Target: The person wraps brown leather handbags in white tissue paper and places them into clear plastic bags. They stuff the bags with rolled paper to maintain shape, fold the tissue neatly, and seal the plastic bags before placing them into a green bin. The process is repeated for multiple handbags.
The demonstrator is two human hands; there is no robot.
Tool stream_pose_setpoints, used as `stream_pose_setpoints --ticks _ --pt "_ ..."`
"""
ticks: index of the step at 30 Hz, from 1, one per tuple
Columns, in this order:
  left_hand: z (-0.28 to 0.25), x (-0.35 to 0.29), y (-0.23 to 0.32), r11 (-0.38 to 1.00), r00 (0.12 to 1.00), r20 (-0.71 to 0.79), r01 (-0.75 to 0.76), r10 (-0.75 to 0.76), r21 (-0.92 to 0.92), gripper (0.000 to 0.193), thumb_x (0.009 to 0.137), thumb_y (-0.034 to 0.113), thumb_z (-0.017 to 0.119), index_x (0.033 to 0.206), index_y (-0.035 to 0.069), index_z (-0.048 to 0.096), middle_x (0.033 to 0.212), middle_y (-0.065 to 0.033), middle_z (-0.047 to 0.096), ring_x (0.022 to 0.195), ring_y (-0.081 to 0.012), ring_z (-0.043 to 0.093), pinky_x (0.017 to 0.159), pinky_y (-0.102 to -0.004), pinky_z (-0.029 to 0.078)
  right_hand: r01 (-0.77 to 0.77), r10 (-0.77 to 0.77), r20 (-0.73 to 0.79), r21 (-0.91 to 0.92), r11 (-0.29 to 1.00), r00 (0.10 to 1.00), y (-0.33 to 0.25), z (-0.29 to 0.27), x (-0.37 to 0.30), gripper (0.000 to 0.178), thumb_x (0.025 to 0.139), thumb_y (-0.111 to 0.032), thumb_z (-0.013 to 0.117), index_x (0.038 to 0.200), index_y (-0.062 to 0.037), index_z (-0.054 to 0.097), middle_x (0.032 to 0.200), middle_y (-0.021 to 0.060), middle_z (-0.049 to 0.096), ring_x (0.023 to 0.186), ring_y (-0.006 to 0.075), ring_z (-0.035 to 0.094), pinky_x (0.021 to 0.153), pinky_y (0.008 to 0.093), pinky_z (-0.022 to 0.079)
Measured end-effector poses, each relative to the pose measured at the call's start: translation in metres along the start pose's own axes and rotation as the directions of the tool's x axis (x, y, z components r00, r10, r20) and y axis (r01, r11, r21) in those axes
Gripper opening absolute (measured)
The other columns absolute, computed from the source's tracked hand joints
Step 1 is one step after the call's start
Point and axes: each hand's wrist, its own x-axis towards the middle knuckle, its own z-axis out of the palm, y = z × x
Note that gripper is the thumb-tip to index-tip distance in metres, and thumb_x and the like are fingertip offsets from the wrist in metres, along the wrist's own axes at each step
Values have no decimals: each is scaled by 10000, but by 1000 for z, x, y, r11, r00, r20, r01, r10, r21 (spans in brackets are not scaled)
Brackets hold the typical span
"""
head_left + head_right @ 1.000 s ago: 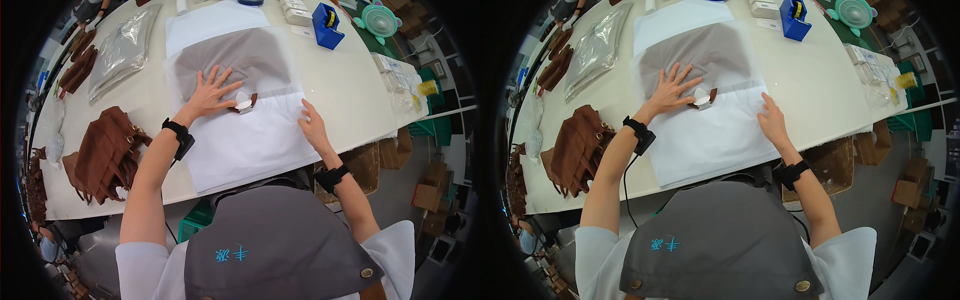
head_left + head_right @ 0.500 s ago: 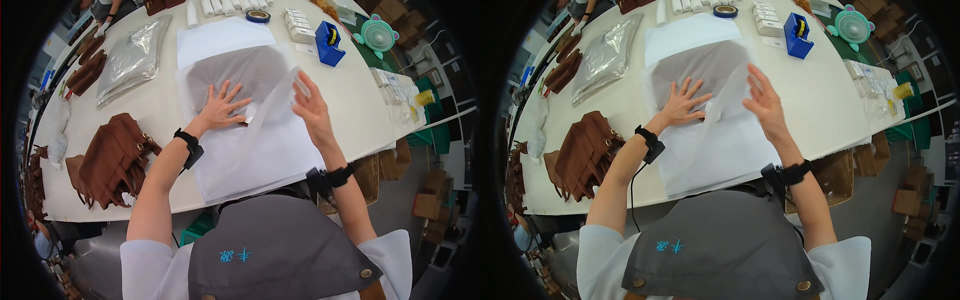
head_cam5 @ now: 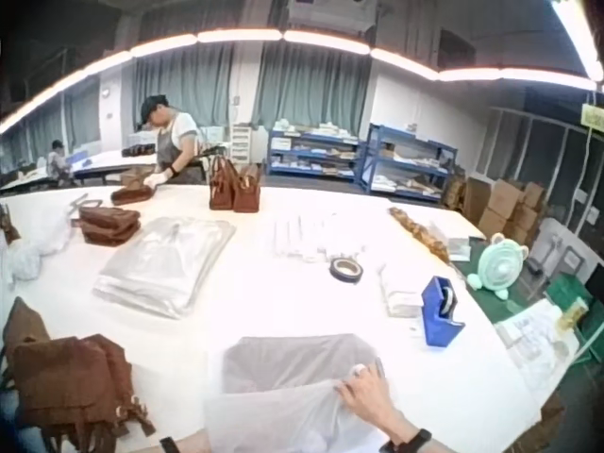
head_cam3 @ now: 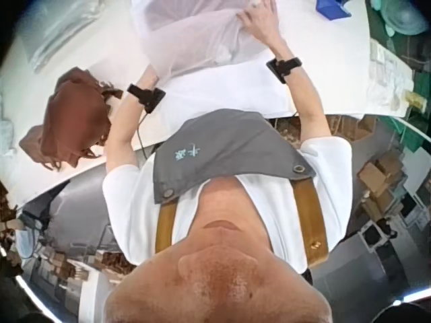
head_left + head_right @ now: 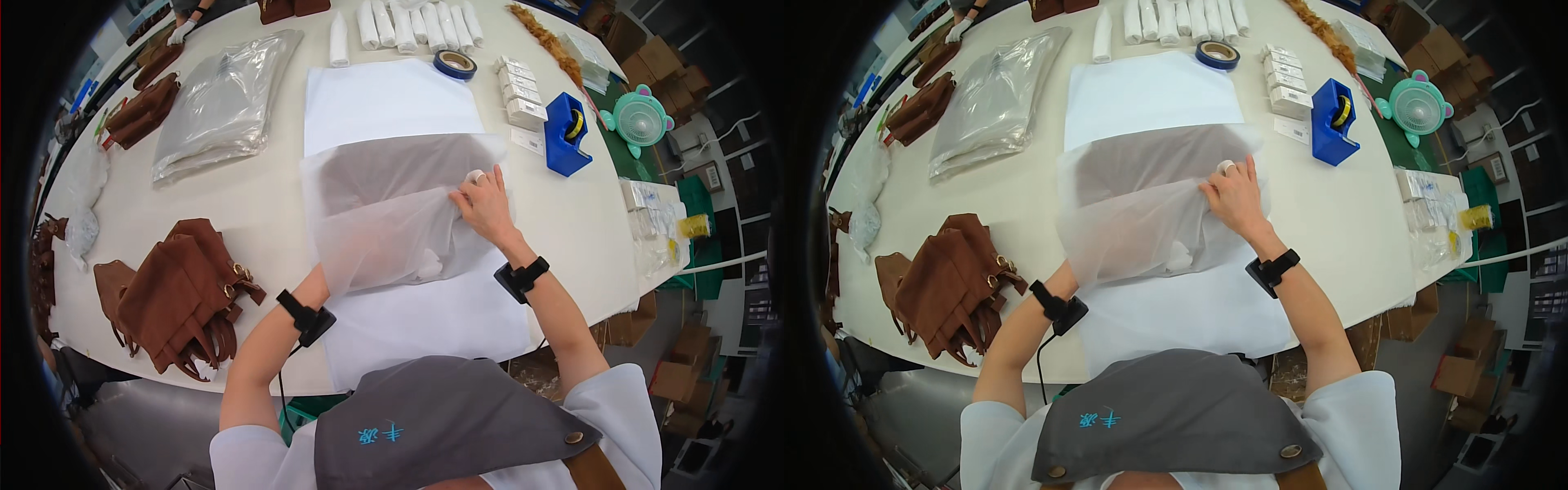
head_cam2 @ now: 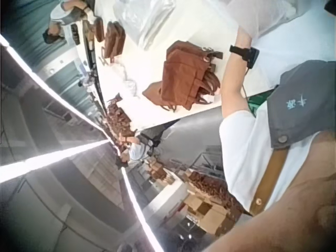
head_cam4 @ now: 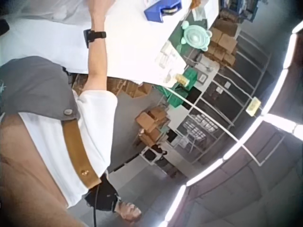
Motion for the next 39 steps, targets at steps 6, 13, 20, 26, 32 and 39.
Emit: stream_pose_setpoints --ticks 6,13,20,26,32,39 --pt "30 -89 -22 96 836 69 143 -544 -985 438 887 254 513 1221 -26 468 1178 -139 532 1111 -235 472 985 -326 321 36 -34 -151 13 999 988 2 25 -3 187 805 -202 590 749 -24 600 818 157 531 901 326 464 998 484 296" --pt "27 -127 -34 161 495 146 524 -856 -836 248 802 76 594 1029 -12 545 1074 -112 561 878 -183 559 686 -308 458 63 -70 -158 -50 997 985 6 35 -2 173 825 -227 575 783 -60 579 822 144 529 904 317 465 981 487 309" --pt "-33 -2 52 928 810 -582 268 -72 258 419 745 44 587 1157 34 512 1203 -168 494 1140 -313 465 976 -430 338 53 -60 -115 -56 997 992 6 35 -3 173 827 -252 576 788 -84 578 800 138 529 896 308 473 983 483 305" --pt "-5 13 83 962 957 -145 -229 250 151 571 764 81 600 1297 51 398 1376 -194 314 1270 -389 280 1042 -506 199 66 -74 -161 -53 996 984 9 41 -3 170 827 -238 575 786 -73 570 799 146 529 886 315 480 977 470 317" --pt "12 11 35 868 951 -206 296 -229 400 611 849 323 544 1343 38 322 1402 -249 230 1288 -413 226 1004 -611 148 60 -71 -180 -67 996 981 9 40 -5 165 824 -230 575 781 -72 562 805 139 528 869 320 485 958 458 335" --pt "22 16 4 821 976 -135 217 -172 528 600 841 522 463 1370 276 324 1468 -92 171 1339 -366 121 954 -696 78 53 -54 -180 -8 999 982 15 37 -6 154 832 -211 558 791 -62 563 815 156 541 891 327 493 982 458 315"
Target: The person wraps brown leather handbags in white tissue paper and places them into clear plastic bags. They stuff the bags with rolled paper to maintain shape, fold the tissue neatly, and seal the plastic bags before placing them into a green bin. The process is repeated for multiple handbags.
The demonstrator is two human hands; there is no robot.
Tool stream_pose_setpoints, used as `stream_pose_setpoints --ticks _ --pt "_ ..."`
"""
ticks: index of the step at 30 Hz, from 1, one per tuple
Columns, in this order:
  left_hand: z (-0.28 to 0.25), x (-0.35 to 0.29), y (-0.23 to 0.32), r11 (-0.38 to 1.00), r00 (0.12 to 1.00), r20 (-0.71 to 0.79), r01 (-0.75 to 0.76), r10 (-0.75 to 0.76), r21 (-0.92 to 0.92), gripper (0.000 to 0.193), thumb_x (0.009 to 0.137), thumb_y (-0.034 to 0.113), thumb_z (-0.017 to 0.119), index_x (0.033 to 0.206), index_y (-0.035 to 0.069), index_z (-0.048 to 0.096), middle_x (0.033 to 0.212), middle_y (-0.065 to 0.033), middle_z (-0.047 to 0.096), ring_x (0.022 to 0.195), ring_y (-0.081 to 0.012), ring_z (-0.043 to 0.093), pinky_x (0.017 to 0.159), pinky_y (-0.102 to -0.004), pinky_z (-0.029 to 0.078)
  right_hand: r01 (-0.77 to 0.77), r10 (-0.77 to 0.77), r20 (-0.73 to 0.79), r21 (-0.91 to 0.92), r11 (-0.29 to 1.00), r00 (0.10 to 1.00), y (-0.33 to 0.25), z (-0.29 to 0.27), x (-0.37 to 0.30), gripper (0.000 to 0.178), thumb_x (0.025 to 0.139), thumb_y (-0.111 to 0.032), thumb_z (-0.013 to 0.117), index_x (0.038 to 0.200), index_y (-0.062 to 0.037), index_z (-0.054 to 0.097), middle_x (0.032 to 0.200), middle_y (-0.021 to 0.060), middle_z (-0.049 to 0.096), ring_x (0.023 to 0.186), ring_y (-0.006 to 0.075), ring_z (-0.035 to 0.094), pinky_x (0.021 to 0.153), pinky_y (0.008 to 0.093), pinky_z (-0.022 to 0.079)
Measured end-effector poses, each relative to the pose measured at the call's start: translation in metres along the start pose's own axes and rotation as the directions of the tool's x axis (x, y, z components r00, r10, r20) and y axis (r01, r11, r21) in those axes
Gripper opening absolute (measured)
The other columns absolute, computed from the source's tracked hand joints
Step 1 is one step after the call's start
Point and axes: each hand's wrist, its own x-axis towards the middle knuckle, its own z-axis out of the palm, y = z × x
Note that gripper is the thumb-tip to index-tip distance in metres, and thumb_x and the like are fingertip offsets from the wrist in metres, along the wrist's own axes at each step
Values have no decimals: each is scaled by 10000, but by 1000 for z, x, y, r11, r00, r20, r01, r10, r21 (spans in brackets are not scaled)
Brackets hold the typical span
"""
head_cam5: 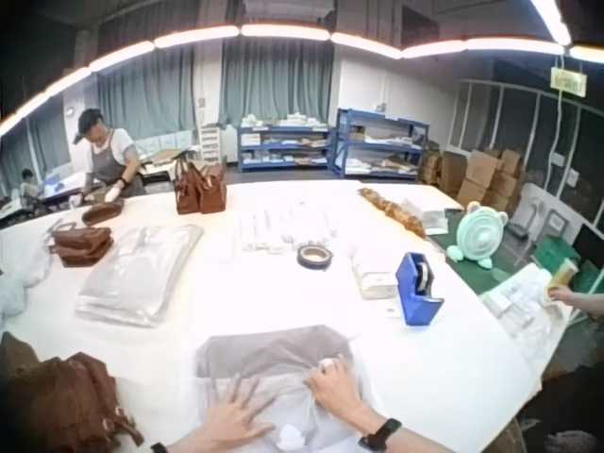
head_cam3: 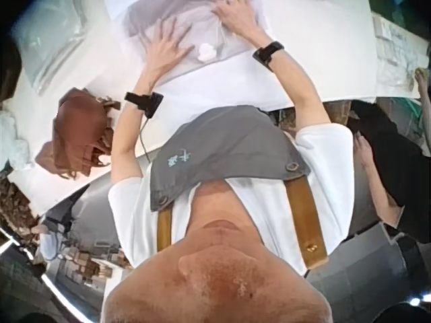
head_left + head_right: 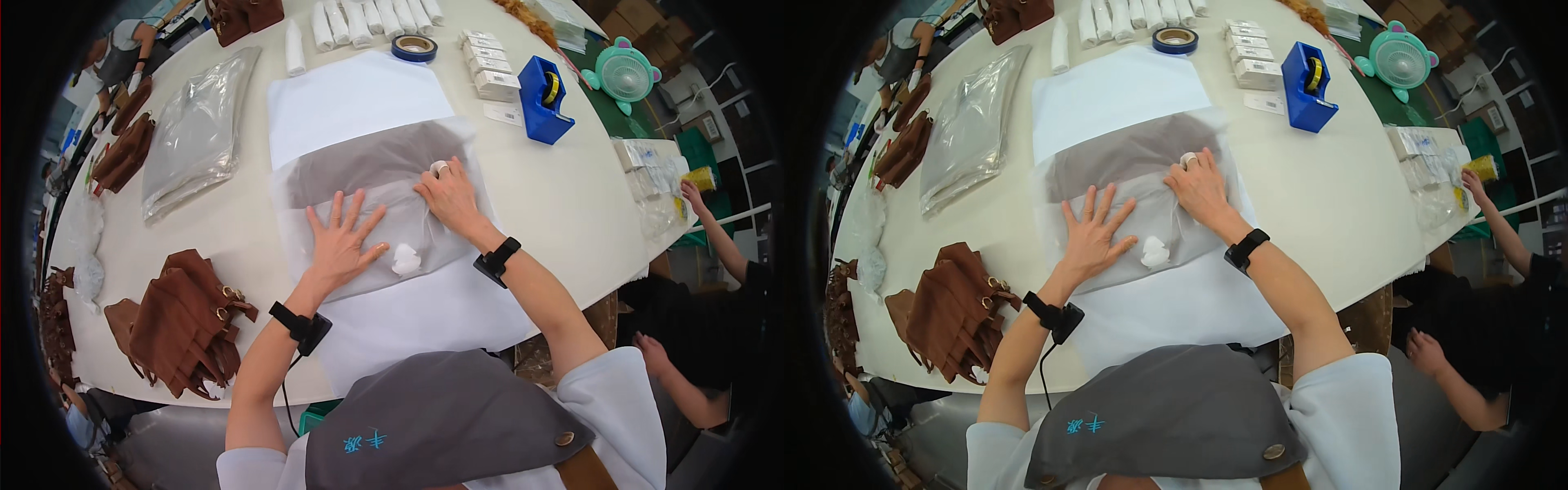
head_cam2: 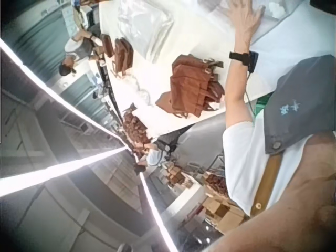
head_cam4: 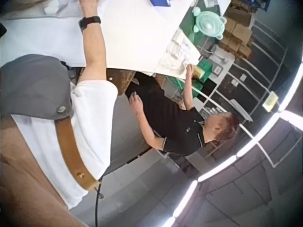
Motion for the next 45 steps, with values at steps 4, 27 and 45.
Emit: stream_pose_setpoints --ticks 4,27,45 --pt "10 -3 -4 999 999 -44 0 -2 -49 577 836 535 458 1355 309 343 1472 -78 166 1336 -363 132 949 -702 81 -389 437 -277 213 896 856 30 -43 -14 121 839 -169 536 806 -54 548 837 153 546 860 323 495 940 414 347" --pt "9 1 -2 1000 999 33 -3 3 9 593 830 426 501 1366 232 338 1478 -86 147 1345 -348 118 975 -667 72 -54 90 -157 219 974 984 -54 -71 -47 321 824 -137 523 1134 -58 506 1225 166 470 1119 321 443 964 427 339" --pt "5 1 -3 999 1000 30 -7 8 -52 593 797 469 520 1328 231 407 1466 -112 178 1337 -371 119 977 -668 32 -853 857 -88 89 514 508 229 -104 54 363 797 -271 548 875 74 629 936 271 605 982 380 559 849 419 444"
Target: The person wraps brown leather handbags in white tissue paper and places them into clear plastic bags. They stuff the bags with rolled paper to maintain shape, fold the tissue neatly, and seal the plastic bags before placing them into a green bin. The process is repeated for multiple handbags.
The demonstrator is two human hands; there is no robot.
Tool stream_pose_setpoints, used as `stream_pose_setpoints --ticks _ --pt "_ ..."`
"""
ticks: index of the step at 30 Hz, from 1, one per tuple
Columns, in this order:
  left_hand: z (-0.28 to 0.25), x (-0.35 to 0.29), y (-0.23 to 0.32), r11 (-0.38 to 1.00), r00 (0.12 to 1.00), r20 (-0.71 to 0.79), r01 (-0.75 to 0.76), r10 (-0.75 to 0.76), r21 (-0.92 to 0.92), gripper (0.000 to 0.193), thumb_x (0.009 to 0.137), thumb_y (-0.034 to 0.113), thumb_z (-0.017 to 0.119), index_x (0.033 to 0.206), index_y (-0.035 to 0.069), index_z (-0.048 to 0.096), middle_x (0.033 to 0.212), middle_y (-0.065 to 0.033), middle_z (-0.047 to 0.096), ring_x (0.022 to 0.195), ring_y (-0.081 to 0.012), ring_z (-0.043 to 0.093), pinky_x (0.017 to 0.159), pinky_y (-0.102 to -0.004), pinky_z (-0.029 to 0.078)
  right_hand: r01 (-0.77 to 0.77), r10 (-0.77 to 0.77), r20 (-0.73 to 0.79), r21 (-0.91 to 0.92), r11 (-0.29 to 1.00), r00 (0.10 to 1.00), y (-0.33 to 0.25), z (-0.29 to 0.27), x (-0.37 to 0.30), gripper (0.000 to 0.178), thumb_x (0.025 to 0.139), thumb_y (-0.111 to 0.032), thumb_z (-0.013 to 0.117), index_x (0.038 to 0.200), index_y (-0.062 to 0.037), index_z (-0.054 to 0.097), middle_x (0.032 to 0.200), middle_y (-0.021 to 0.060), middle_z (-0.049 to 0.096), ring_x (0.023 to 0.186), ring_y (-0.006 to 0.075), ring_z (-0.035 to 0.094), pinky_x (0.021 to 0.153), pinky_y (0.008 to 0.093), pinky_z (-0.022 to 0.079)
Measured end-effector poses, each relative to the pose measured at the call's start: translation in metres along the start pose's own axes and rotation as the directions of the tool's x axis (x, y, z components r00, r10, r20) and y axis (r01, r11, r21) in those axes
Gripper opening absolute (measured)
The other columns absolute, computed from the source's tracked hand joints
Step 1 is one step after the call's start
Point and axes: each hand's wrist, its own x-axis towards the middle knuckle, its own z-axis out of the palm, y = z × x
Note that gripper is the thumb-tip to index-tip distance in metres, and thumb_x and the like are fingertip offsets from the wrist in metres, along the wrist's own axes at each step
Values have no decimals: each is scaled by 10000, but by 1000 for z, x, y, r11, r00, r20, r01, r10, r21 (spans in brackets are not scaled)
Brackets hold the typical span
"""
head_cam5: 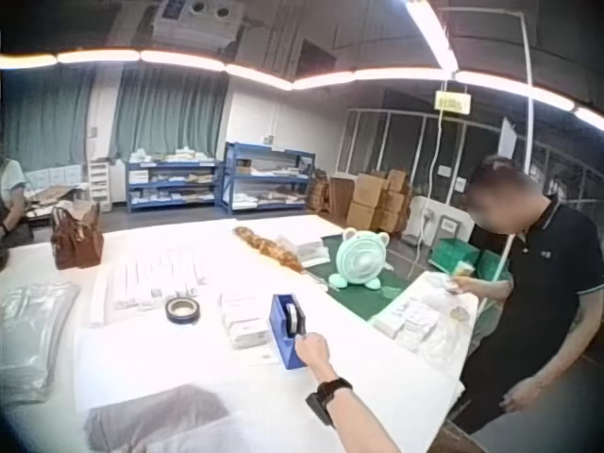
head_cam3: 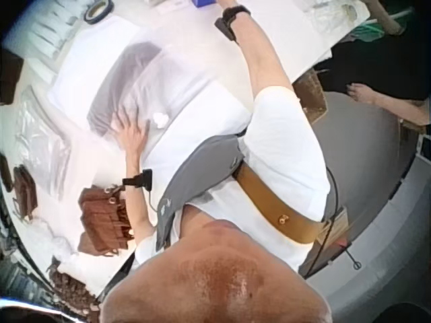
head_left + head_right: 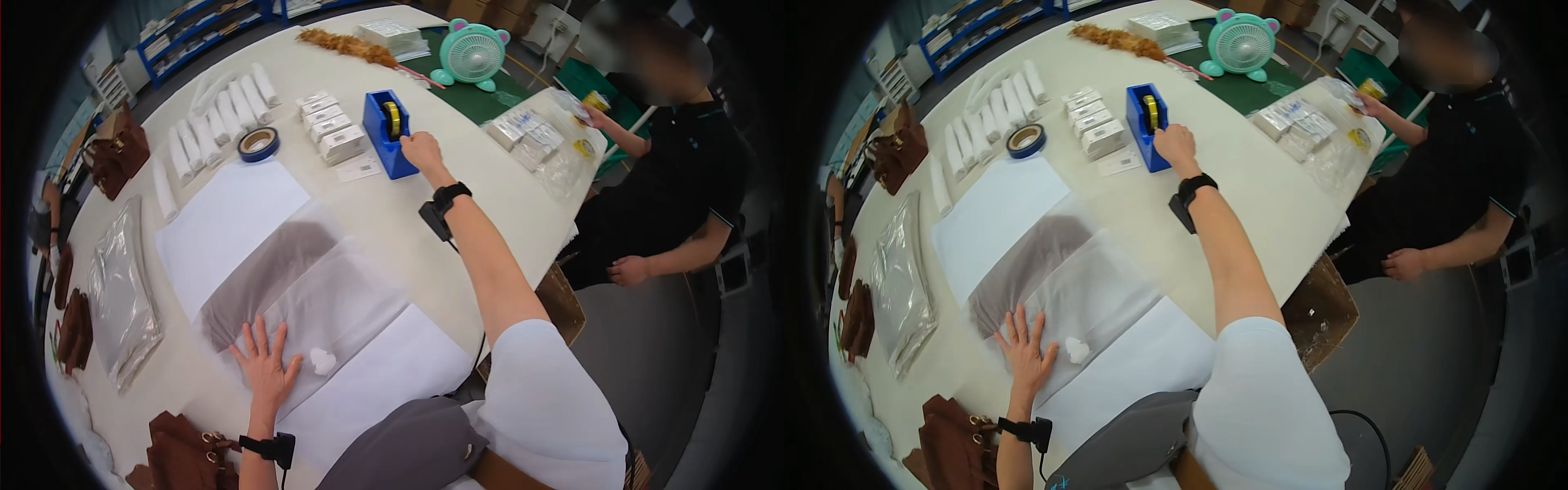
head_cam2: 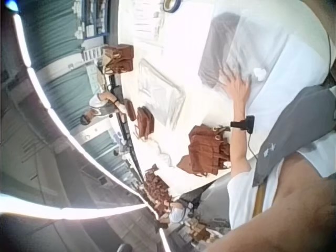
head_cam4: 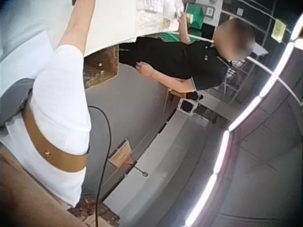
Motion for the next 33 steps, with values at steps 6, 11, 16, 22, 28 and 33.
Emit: stream_pose_setpoints --ticks 6,11,16,22,28,33 --pt "2 3 1 1000 999 33 1 -2 9 600 805 420 505 1341 184 377 1472 -132 147 1345 -370 94 997 -642 25 -109 124 -52 230 967 991 -1 4 7 327 737 -191 603 854 115 611 952 310 584 955 409 554 850 420 443" --pt "-1 3 2 1000 998 55 7 -7 1 599 810 411 501 1348 184 363 1472 -133 144 1347 -371 88 999 -642 22 -134 164 -75 298 945 984 -1 4 5 297 722 -163 595 832 113 610 946 303 587 944 408 556 852 418 440" --pt "3 0 -2 1000 999 33 5 -6 5 601 807 394 512 1349 184 359 1473 -133 142 1348 -367 86 1003 -637 16 -222 247 -49 296 929 968 -9 8 13 283 717 -139 580 860 104 607 946 278 602 943 387 571 868 397 441" --pt "3 5 1 1000 999 37 -18 18 4 606 805 391 517 1351 184 356 1473 -132 142 1349 -365 86 1005 -632 15 -377 417 77 597 709 906 12 16 32 314 697 -107 613 919 114 583 1001 261 591 982 362 560 899 391 415" --pt "1 1 1 1000 1000 26 -1 1 -1 606 804 401 512 1346 175 364 1469 -136 154 1345 -369 98 1007 -630 21 -305 533 118 911 277 838 -10 -7 -2 260 679 -78 633 845 116 582 895 204 605 782 209 590 694 321 451" --pt "1 4 5 1000 1000 16 -14 14 11 600 805 432 498 1332 168 389 1463 -141 170 1342 -371 107 1004 -631 29 -204 412 -57 804 559 909 22 15 -43 154 721 -104 602 706 49 591 718 130 622 689 196 588 620 313 454"
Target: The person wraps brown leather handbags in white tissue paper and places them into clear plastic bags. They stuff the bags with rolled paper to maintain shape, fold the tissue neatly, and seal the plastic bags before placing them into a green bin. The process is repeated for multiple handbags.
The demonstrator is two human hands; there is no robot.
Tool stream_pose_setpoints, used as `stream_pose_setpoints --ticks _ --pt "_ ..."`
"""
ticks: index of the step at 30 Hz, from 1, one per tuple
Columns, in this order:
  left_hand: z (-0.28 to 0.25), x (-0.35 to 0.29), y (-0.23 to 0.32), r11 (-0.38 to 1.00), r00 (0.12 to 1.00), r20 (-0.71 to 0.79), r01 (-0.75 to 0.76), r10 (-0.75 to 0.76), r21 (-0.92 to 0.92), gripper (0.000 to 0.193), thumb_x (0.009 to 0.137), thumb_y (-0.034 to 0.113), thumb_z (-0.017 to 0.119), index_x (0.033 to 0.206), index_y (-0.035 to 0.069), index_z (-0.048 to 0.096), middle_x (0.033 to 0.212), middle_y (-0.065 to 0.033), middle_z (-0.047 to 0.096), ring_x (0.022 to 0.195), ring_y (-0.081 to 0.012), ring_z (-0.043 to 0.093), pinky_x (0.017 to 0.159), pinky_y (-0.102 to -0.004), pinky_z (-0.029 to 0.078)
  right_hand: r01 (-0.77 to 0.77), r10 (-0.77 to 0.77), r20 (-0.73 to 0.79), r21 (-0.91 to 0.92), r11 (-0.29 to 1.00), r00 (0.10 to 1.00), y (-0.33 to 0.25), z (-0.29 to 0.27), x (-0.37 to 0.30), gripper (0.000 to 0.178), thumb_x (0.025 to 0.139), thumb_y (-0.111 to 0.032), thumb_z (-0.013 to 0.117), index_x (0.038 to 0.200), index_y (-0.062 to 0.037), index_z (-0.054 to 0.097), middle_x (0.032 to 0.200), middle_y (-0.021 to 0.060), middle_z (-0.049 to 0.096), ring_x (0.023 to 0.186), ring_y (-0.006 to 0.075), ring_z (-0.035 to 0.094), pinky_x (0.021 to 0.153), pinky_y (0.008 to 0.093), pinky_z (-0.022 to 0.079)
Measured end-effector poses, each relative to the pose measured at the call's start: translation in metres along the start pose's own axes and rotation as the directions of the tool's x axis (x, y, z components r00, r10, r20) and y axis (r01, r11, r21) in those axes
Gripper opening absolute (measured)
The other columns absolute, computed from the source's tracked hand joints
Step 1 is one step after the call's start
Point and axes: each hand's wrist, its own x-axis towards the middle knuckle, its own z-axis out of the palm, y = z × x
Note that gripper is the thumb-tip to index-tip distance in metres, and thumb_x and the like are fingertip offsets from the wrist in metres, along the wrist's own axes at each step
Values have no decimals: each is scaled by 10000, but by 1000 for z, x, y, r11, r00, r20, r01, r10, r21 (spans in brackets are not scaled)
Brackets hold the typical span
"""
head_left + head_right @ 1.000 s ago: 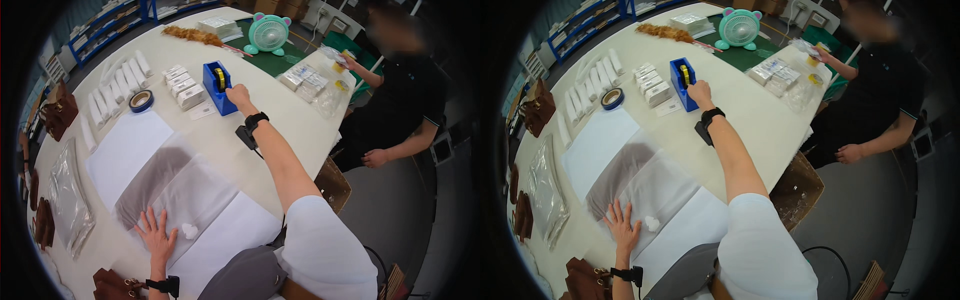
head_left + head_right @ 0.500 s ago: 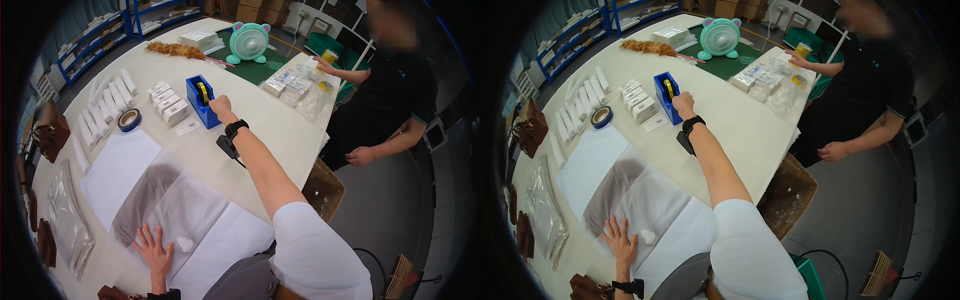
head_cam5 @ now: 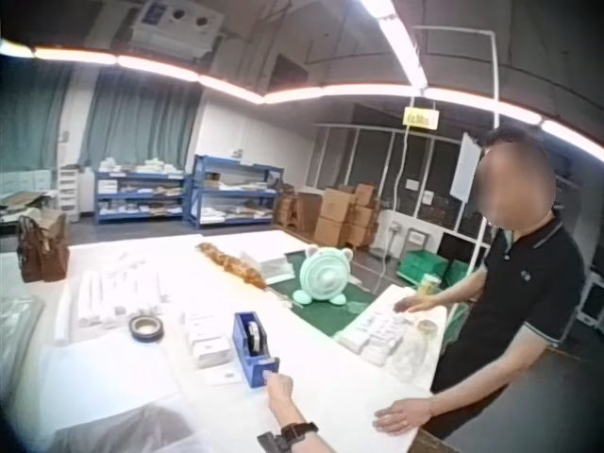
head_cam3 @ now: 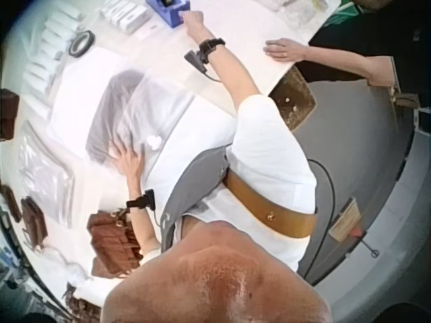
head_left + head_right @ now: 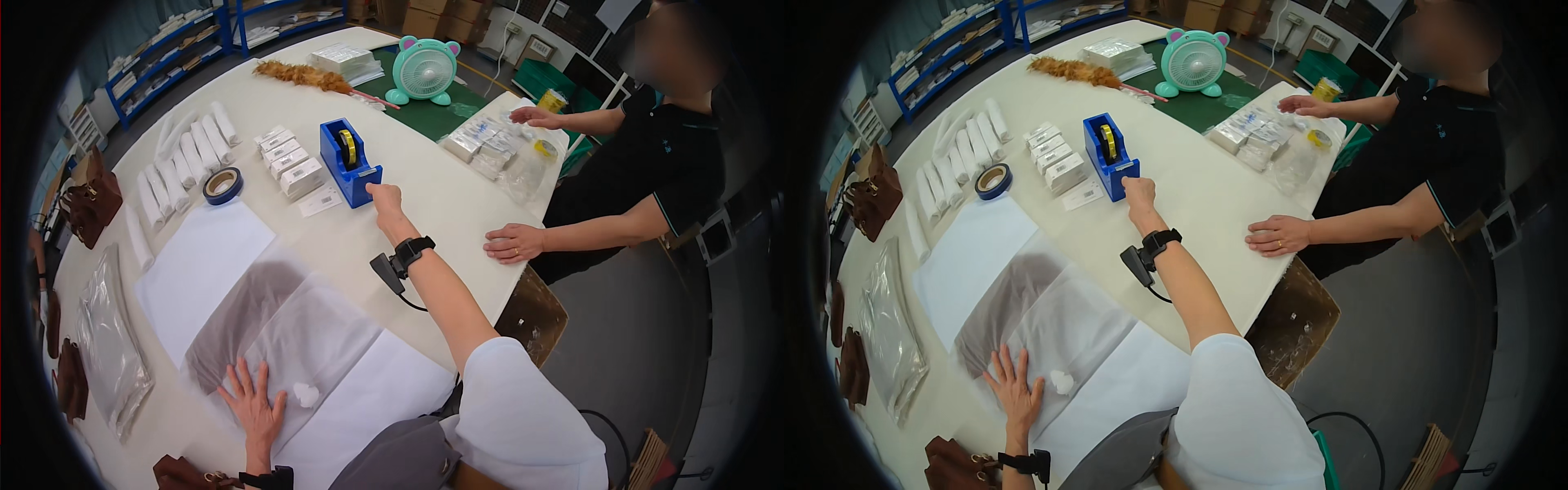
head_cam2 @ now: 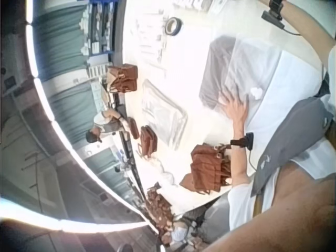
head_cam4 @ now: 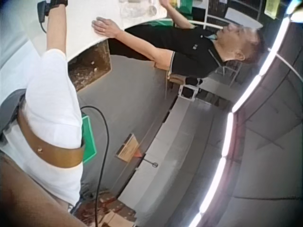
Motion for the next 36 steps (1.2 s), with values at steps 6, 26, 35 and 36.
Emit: stream_pose_setpoints --ticks 6,26,35,36 --pt "-4 1 0 999 999 -36 3 -5 -34 609 783 470 536 1324 218 412 1461 -118 189 1338 -364 120 982 -663 46 364 -288 222 -573 735 931 45 -27 28 159 725 -133 572 759 16 616 766 226 622 784 382 606 739 421 472" --pt "2 -5 -9 995 992 -117 37 -48 -96 543 804 552 496 1294 330 427 1447 -155 189 1334 -331 154 935 -705 106 945 577 748 238 226 -327 -50 144 -238 243 718 -120 554 950 -54 525 693 123 591 707 297 585 619 405 440" --pt "2 -4 -10 996 992 -122 20 -31 -88 563 802 554 491 1305 312 416 1436 -160 210 1327 -337 166 919 -694 147 935 403 875 337 -114 -267 -26 145 -240 372 674 -284 700 912 -61 521 669 70 626 717 291 621 601 385 475" --pt "3 -5 -11 996 992 -119 27 -38 -89 560 804 553 489 1305 315 415 1436 -161 210 1327 -336 167 919 -694 148 945 379 894 303 -121 -238 -28 144 -236 390 670 -295 709 917 -55 527 661 56 631 727 281 629 613 371 485"
